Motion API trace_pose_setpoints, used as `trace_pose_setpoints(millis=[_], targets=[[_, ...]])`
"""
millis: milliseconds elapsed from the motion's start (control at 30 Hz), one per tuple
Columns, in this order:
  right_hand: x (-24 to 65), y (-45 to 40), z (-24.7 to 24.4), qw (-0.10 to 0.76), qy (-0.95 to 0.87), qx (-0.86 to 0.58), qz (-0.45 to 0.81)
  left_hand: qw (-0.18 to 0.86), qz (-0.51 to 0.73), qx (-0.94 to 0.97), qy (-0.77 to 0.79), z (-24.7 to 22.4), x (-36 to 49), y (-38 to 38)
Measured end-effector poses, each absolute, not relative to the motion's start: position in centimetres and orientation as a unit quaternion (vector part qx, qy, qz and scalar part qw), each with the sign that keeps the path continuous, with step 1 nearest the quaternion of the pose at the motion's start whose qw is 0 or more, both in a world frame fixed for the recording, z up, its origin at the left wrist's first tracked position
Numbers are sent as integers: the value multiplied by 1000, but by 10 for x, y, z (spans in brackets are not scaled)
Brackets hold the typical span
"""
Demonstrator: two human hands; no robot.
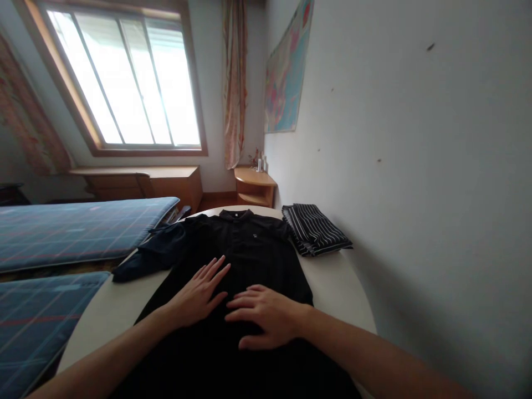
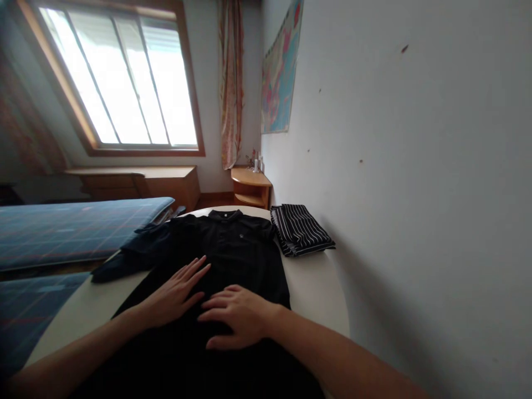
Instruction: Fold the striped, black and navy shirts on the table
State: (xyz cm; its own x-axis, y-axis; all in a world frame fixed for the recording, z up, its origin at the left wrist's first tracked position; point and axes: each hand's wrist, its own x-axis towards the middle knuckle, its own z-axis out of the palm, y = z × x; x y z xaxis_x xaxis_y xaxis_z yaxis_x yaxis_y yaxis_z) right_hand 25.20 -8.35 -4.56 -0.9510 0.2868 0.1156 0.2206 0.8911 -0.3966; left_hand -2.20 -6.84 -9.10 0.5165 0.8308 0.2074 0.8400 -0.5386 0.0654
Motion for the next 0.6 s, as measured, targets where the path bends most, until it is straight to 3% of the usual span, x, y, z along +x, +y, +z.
trace_pose_setpoints(millis=[167,367,600], targets=[[272,-68,-54,63,-953,-225,193,21,-108,-862,-494,-105,-19,-65],[276,-97,-51,50,-951,-202,229,34,-82,-871,-484,-105,-32,-105],[273,-84,-53,122,-946,-242,176,23,-136,-833,-535,-102,-16,-96]])
